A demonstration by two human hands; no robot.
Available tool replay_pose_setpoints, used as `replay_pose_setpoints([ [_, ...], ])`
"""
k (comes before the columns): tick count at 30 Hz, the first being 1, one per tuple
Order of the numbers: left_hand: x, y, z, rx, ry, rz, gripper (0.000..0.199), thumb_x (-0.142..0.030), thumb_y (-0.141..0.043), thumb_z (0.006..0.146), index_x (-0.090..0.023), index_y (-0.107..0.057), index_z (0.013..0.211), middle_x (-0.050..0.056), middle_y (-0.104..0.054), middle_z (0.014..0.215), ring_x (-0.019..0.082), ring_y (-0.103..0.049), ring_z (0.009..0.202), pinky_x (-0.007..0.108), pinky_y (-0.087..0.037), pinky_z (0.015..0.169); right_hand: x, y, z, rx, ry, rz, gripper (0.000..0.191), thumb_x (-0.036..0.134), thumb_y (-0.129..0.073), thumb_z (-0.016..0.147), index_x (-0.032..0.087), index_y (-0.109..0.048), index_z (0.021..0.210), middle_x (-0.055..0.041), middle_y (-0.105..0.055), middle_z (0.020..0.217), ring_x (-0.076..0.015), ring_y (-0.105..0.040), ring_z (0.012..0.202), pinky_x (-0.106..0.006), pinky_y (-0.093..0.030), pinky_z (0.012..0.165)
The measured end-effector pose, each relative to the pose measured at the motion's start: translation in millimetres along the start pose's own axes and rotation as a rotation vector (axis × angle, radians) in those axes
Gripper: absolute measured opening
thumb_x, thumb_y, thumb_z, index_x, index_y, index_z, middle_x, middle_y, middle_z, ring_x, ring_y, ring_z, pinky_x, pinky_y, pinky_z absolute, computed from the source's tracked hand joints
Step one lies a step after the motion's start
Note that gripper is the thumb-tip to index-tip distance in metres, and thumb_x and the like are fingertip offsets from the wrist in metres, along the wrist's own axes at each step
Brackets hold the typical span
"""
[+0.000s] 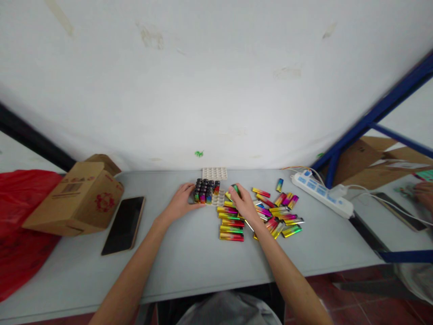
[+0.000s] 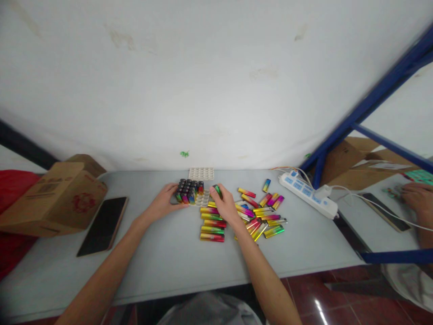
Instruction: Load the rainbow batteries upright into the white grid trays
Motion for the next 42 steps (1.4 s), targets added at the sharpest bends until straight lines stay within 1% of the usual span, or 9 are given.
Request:
replay_pose_setpoints([
  [3, 0.1, 0.7, 0.3, -0.002, 0.004, -0.005, 0.076, -0.07, -0.089, 0.071, -0.019, -0.074, 0.126, 0.016, -0.07, 0.134, 0.04, -0.063, 0.129, 0.058, -0.05, 0.118, 7.5, 4.8, -2.6, -0.087, 0.066, -0.161, 0.056, 0.069, -0.054, 0.099, 0.025, -0.039, 0.068, 0.0063, -0.036, 0.061, -0.0129, -0.036, 0.062, -0.028, -0.029, 0.059],
  [9, 1.6, 0.0, 1.0, 0.002, 0.006, -0.004, 0.077, -0.071, -0.088, 0.071, -0.02, -0.073, 0.126, 0.015, -0.071, 0.134, 0.04, -0.063, 0.129, 0.057, -0.05, 0.118, 10.0, 0.2, -6.2, -0.092, 0.077, -0.27, 0.056, 0.063, -0.051, 0.097, 0.025, -0.035, 0.059, 0.0066, -0.03, 0.056, -0.0117, -0.031, 0.059, -0.03, -0.023, 0.059],
  [15, 2.0, 0.2, 1.6, 0.002, 0.017, 0.011, 0.076, -0.072, -0.087, 0.071, -0.02, -0.073, 0.125, 0.016, -0.07, 0.134, 0.04, -0.063, 0.13, 0.057, -0.05, 0.119, 13.4, -1.3, -7.9, -0.101, 0.096, -0.305, 0.045, 0.055, -0.046, 0.095, 0.025, -0.038, 0.061, 0.0064, -0.035, 0.053, -0.0123, -0.033, 0.057, -0.03, -0.024, 0.059],
  [22, -1.1, 0.7, 1.7, 0.008, 0.011, 0.009, 0.076, -0.072, -0.086, 0.072, -0.02, -0.073, 0.126, 0.015, -0.071, 0.133, 0.039, -0.063, 0.129, 0.056, -0.051, 0.118, 20.8, -1.4, -9.9, -0.112, 0.116, -0.323, 0.055, 0.064, -0.049, 0.099, 0.025, -0.036, 0.062, 0.0074, -0.033, 0.054, -0.0119, -0.032, 0.057, -0.029, -0.026, 0.059],
  [25, -0.6, 0.1, 1.4, 0.013, 0.013, 0.019, 0.077, -0.073, -0.085, 0.073, -0.02, -0.073, 0.127, 0.015, -0.071, 0.134, 0.039, -0.063, 0.13, 0.055, -0.05, 0.119, 18.9, -1.7, -9.5, -0.111, 0.114, -0.325, 0.055, 0.062, -0.05, 0.1, 0.025, -0.037, 0.062, 0.0075, -0.033, 0.054, -0.0119, -0.031, 0.057, -0.029, -0.025, 0.06],
  [30, 0.3, -0.6, 1.7, 0.015, 0.012, 0.016, 0.079, -0.074, -0.086, 0.072, -0.019, -0.073, 0.127, 0.016, -0.07, 0.135, 0.04, -0.063, 0.131, 0.056, -0.049, 0.119, 12.8, -0.4, -8.5, -0.119, 0.107, -0.356, 0.044, 0.053, -0.047, 0.096, 0.026, -0.039, 0.062, 0.0068, -0.035, 0.054, -0.0131, -0.034, 0.057, -0.03, -0.026, 0.061],
  [34, -0.5, 1.4, 1.8, -0.011, 0.004, -0.006, 0.076, -0.072, -0.088, 0.07, -0.021, -0.074, 0.124, 0.015, -0.071, 0.132, 0.04, -0.064, 0.128, 0.056, -0.051, 0.118, 10.9, -2.3, -8.7, -0.105, 0.112, -0.376, 0.043, 0.053, -0.047, 0.1, 0.026, -0.041, 0.067, 0.0063, -0.04, 0.055, -0.0145, -0.039, 0.057, -0.029, -0.029, 0.062],
  [38, -2.2, 1.9, 1.6, -0.012, -0.003, -0.03, 0.073, -0.07, -0.089, 0.069, -0.022, -0.074, 0.123, 0.015, -0.072, 0.13, 0.04, -0.065, 0.126, 0.057, -0.052, 0.116, 13.7, -6.0, -8.0, -0.055, 0.136, -0.359, 0.037, 0.055, -0.047, 0.107, 0.026, -0.053, 0.086, 0.0039, -0.055, 0.068, -0.0177, -0.053, 0.066, -0.029, -0.039, 0.068],
  [42, -4.7, 1.6, 1.1, 0.0, -0.007, -0.029, 0.072, -0.07, -0.088, 0.072, -0.02, -0.074, 0.122, 0.016, -0.072, 0.13, 0.04, -0.065, 0.126, 0.057, -0.052, 0.115, 26.8, -8.4, -7.0, 0.004, 0.267, -0.375, 0.031, 0.048, -0.044, 0.11, 0.024, -0.058, 0.096, -0.0044, -0.066, 0.092, -0.022, -0.062, 0.087, -0.032, -0.046, 0.083],
])
Point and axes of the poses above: each hand's wrist, its own z-axis towards the middle knuckle, its own y-axis out of the back of the hand, x = y × z, the point moved 9 cm from there along z, towards the middle knuckle
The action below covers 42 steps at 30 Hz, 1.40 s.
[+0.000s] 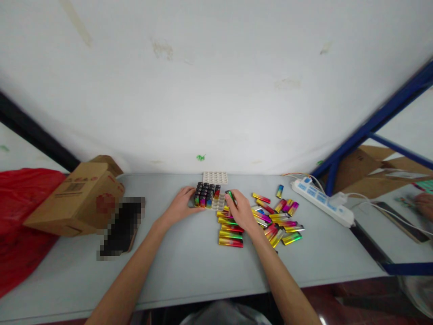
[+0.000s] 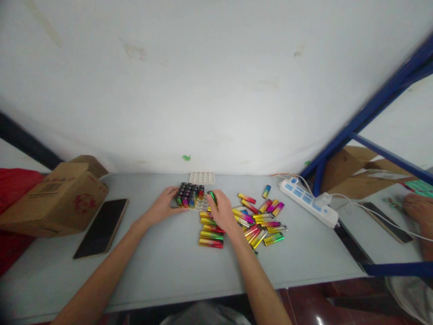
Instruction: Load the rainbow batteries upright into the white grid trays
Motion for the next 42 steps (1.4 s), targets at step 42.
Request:
replay_pose_setpoints([
  [42, 0.9, 0.2, 2.5, -0.037, -0.014, 0.026, 0.069, -0.068, -0.088, 0.07, -0.022, -0.075, 0.12, 0.015, -0.073, 0.129, 0.039, -0.066, 0.125, 0.055, -0.053, 0.114, -16.7, -45.0, 9.7, 0.397, 0.089, -0.49, 0.022, 0.031, -0.059, 0.112, 0.019, -0.075, 0.102, -0.0073, -0.08, 0.095, -0.0199, -0.073, 0.088, -0.028, -0.044, 0.082],
])
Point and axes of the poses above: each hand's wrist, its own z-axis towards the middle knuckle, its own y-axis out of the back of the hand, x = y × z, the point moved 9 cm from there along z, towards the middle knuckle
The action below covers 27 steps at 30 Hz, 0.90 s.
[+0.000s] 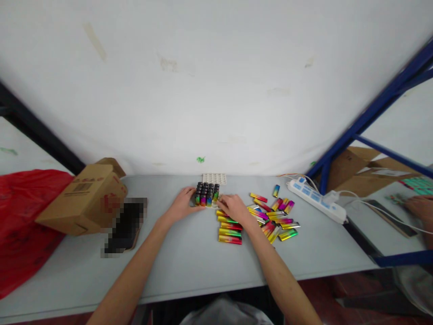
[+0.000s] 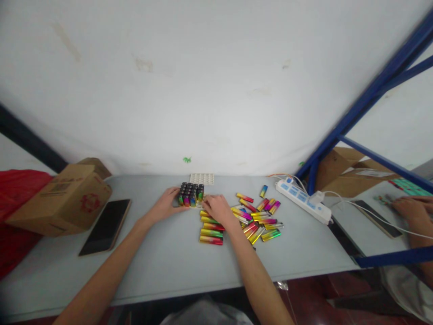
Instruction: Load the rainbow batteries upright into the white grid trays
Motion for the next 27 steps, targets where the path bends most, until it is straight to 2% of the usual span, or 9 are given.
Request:
replay_pose_setpoints([
  [8, 3.1, 0.2, 0.0, -0.001, -0.003, 0.003, 0.072, -0.07, -0.088, 0.07, -0.021, -0.074, 0.121, 0.015, -0.073, 0.128, 0.039, -0.066, 0.124, 0.056, -0.053, 0.114, 0.5, -2.8, -0.7, -0.015, 0.008, 0.051, 0.025, 0.031, -0.057, 0.112, 0.018, -0.076, 0.102, -0.0073, -0.08, 0.095, -0.0199, -0.072, 0.088, -0.028, -0.046, 0.084],
  [11, 4.0, 0.5, 0.6, -0.003, -0.003, 0.004, 0.072, -0.07, -0.088, 0.069, -0.022, -0.074, 0.12, 0.015, -0.073, 0.128, 0.04, -0.066, 0.125, 0.055, -0.053, 0.114, -5.9, 16.2, -3.9, -0.117, 0.019, 0.149, 0.025, 0.031, -0.056, 0.112, 0.02, -0.077, 0.108, -0.0068, -0.08, 0.099, -0.0198, -0.072, 0.092, -0.028, -0.048, 0.087],
  [13, 5.1, 0.5, 0.8, 0.0, 0.009, 0.006, 0.072, -0.07, -0.088, 0.068, -0.022, -0.075, 0.121, 0.016, -0.073, 0.129, 0.041, -0.066, 0.126, 0.055, -0.053, 0.115, -26.7, 39.6, -11.6, -0.233, -0.034, 0.175, 0.028, 0.031, -0.053, 0.113, 0.02, -0.078, 0.11, -0.0078, -0.08, 0.103, -0.0206, -0.072, 0.093, -0.03, -0.05, 0.089],
  [15, 6.2, 0.4, 1.0, 0.009, 0.027, 0.01, 0.074, -0.07, -0.088, 0.068, -0.02, -0.075, 0.121, 0.017, -0.073, 0.131, 0.042, -0.065, 0.127, 0.056, -0.052, 0.116, -59.5, 61.6, -24.8, -0.309, -0.138, 0.138, 0.026, 0.028, -0.056, 0.111, 0.019, -0.08, 0.108, -0.0092, -0.08, 0.103, -0.0217, -0.071, 0.092, -0.032, -0.051, 0.091],
  [18, 6.4, 0.4, 1.3, 0.024, 0.047, 0.021, 0.078, -0.072, -0.086, 0.068, -0.018, -0.075, 0.123, 0.018, -0.072, 0.134, 0.042, -0.065, 0.129, 0.056, -0.052, 0.117, -113.7, 79.8, -51.1, -0.317, -0.307, 0.021, 0.021, 0.018, -0.064, 0.103, 0.017, -0.079, 0.117, -0.0122, -0.078, 0.11, -0.0233, -0.072, 0.097, -0.035, -0.051, 0.098],
  [20, 5.4, 0.9, 1.7, 0.028, 0.045, 0.026, 0.078, -0.073, -0.085, 0.069, -0.019, -0.075, 0.124, 0.017, -0.073, 0.135, 0.041, -0.065, 0.13, 0.054, -0.052, 0.118, -141.8, 79.0, -67.7, -0.266, -0.385, -0.051, 0.019, 0.019, -0.068, 0.099, 0.016, -0.079, 0.114, -0.0152, -0.077, 0.114, -0.0255, -0.071, 0.103, -0.036, -0.051, 0.101],
  [23, 4.2, 2.5, 2.4, 0.017, 0.034, 0.025, 0.077, -0.074, -0.085, 0.068, -0.021, -0.076, 0.123, 0.016, -0.074, 0.134, 0.041, -0.066, 0.129, 0.055, -0.052, 0.117, -159.5, 67.0, -81.9, -0.19, -0.364, -0.053, 0.013, 0.024, -0.066, 0.101, 0.019, -0.077, 0.105, -0.0129, -0.076, 0.111, -0.0262, -0.07, 0.106, -0.036, -0.051, 0.099],
  [27, 5.1, 3.9, 1.8, -0.005, 0.031, 0.012, 0.076, -0.073, -0.086, 0.067, -0.021, -0.077, 0.121, 0.016, -0.076, 0.131, 0.042, -0.067, 0.127, 0.055, -0.054, 0.115, -165.0, 71.4, -88.2, -0.302, -0.354, 0.079, 0.017, 0.029, -0.059, 0.104, 0.021, -0.069, 0.115, -0.0094, -0.077, 0.104, -0.0259, -0.071, 0.098, -0.037, -0.053, 0.091],
])
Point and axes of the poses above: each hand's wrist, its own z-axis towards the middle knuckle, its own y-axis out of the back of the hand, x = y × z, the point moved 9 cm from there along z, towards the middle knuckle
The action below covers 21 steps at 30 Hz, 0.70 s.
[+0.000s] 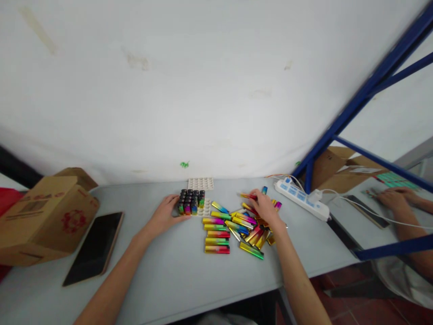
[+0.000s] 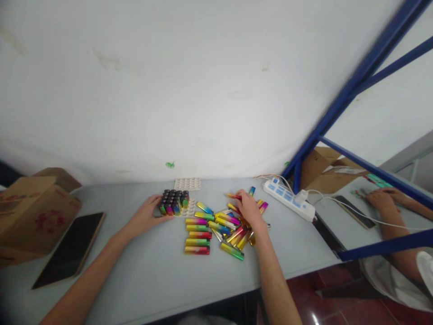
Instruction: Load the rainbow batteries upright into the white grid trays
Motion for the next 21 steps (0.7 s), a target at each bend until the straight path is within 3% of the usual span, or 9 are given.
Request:
replay_pose_setpoints([
  [3, 1.9, -0.1, -0.8, -0.008, 0.006, -0.002, 0.077, -0.073, -0.087, 0.067, -0.02, -0.077, 0.122, 0.016, -0.075, 0.131, 0.042, -0.067, 0.127, 0.055, -0.054, 0.116, 5.1, 14.0, 8.2, -0.099, -0.037, 0.178, 0.029, 0.044, -0.057, 0.104, 0.021, -0.069, 0.117, -0.0062, -0.076, 0.089, -0.0245, -0.069, 0.08, -0.036, -0.053, 0.08],
  [8, 4.3, -1.5, -0.3, -0.007, 0.0, 0.0, 0.079, -0.076, -0.086, 0.066, -0.021, -0.076, 0.122, 0.017, -0.075, 0.13, 0.042, -0.067, 0.127, 0.056, -0.054, 0.115, 31.4, 25.8, 31.3, -0.245, -0.078, 0.579, 0.049, 0.07, -0.069, 0.09, 0.021, -0.07, 0.091, -0.0054, -0.072, 0.084, -0.0211, -0.063, 0.075, -0.033, -0.053, 0.072],
  [11, 5.1, -2.4, 0.6, -0.005, -0.003, 0.002, 0.08, -0.078, -0.085, 0.066, -0.021, -0.076, 0.121, 0.017, -0.075, 0.13, 0.042, -0.067, 0.126, 0.056, -0.054, 0.115, 48.5, 4.5, 40.4, -0.219, -0.162, 0.878, 0.059, 0.082, -0.064, 0.087, 0.023, -0.063, 0.083, -0.0024, -0.066, 0.077, -0.0196, -0.063, 0.073, -0.032, -0.056, 0.067],
  [17, 0.3, -1.6, 0.4, 0.0, -0.005, 0.0, 0.076, -0.073, -0.087, 0.067, -0.02, -0.076, 0.12, 0.017, -0.075, 0.13, 0.042, -0.067, 0.126, 0.056, -0.054, 0.115, 91.8, -55.2, 29.1, 0.036, -0.229, 1.286, 0.066, 0.086, -0.075, 0.076, 0.025, -0.059, 0.096, 0.0002, -0.068, 0.083, -0.0173, -0.066, 0.068, -0.031, -0.058, 0.061],
  [21, -2.4, -0.5, -0.1, 0.015, 0.009, 0.0, 0.079, -0.073, -0.087, 0.067, -0.018, -0.076, 0.123, 0.018, -0.074, 0.132, 0.042, -0.066, 0.128, 0.056, -0.052, 0.116, 110.9, -70.3, 15.5, 0.146, -0.213, 1.313, 0.061, 0.083, -0.074, 0.079, 0.026, -0.056, 0.093, 0.0101, -0.044, 0.063, -0.0107, -0.043, 0.05, -0.023, -0.041, 0.049],
])
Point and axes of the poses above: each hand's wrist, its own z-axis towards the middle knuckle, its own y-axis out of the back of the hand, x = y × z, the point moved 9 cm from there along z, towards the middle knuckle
